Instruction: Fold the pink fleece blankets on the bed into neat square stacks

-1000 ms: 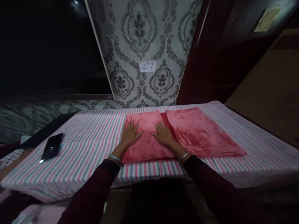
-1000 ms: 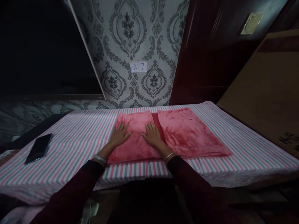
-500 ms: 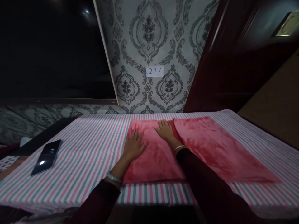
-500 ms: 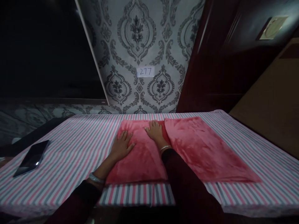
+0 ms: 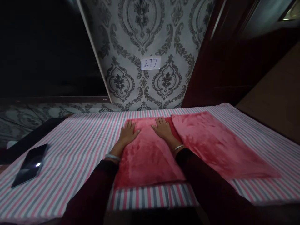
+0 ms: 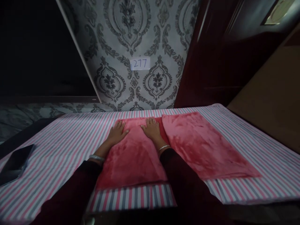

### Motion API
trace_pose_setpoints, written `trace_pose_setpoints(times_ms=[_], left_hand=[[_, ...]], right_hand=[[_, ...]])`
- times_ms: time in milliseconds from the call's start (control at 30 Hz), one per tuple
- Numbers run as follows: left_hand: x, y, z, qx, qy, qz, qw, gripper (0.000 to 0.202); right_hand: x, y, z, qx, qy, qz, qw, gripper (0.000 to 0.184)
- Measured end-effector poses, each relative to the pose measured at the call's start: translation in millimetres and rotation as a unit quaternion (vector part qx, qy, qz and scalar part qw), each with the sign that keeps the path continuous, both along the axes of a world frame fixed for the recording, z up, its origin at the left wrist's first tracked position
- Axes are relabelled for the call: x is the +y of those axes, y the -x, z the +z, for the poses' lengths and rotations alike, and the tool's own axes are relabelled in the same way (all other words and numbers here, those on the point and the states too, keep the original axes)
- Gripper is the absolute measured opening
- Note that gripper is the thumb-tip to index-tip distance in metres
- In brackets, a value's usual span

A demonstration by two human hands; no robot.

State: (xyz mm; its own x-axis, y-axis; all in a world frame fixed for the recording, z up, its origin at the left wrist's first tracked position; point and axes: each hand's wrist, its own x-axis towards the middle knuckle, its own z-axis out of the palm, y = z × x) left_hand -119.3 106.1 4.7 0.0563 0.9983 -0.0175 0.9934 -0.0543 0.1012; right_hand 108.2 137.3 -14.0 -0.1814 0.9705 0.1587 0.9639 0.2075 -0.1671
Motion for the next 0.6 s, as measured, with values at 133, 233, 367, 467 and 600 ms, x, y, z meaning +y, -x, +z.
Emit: trace_pose_setpoints(times_ms=[133, 233, 367, 467, 600], left_hand=[[0.9, 2.4, -12.1, 0.01, -0.02, -0.001, 1.0, 0.074], [1.7, 1.6, -9.6, 0.023, -0.036, -0.002, 0.999, 0.072], [2.1, -0.7, -4.1, 0.039, -0.039, -0.002, 0.998, 0.07], [2.1, -1.0, -2.8, 0.043, -0.04, -0.002, 0.998, 0.069], [3.7, -0.3, -3.8, 0.034, -0.043, -0.005, 0.998, 0.07]], right_hand=[[-0.1, -0.1, 5.1, 0.021, 0.025, 0.003, 0.999, 0.067], [-3.3, 2.1, 15.5, 0.037, 0.052, 0.0, 0.998, 0.067], [-18.4, -4.1, 40.9, 0.07, 0.106, 0.009, 0.992, 0.064], [-38.1, -31.1, 58.2, 0.068, 0.086, 0.017, 0.994, 0.064], [-63.3, -86.6, 55.6, 0.024, 0.055, -0.025, 0.998, 0.064]])
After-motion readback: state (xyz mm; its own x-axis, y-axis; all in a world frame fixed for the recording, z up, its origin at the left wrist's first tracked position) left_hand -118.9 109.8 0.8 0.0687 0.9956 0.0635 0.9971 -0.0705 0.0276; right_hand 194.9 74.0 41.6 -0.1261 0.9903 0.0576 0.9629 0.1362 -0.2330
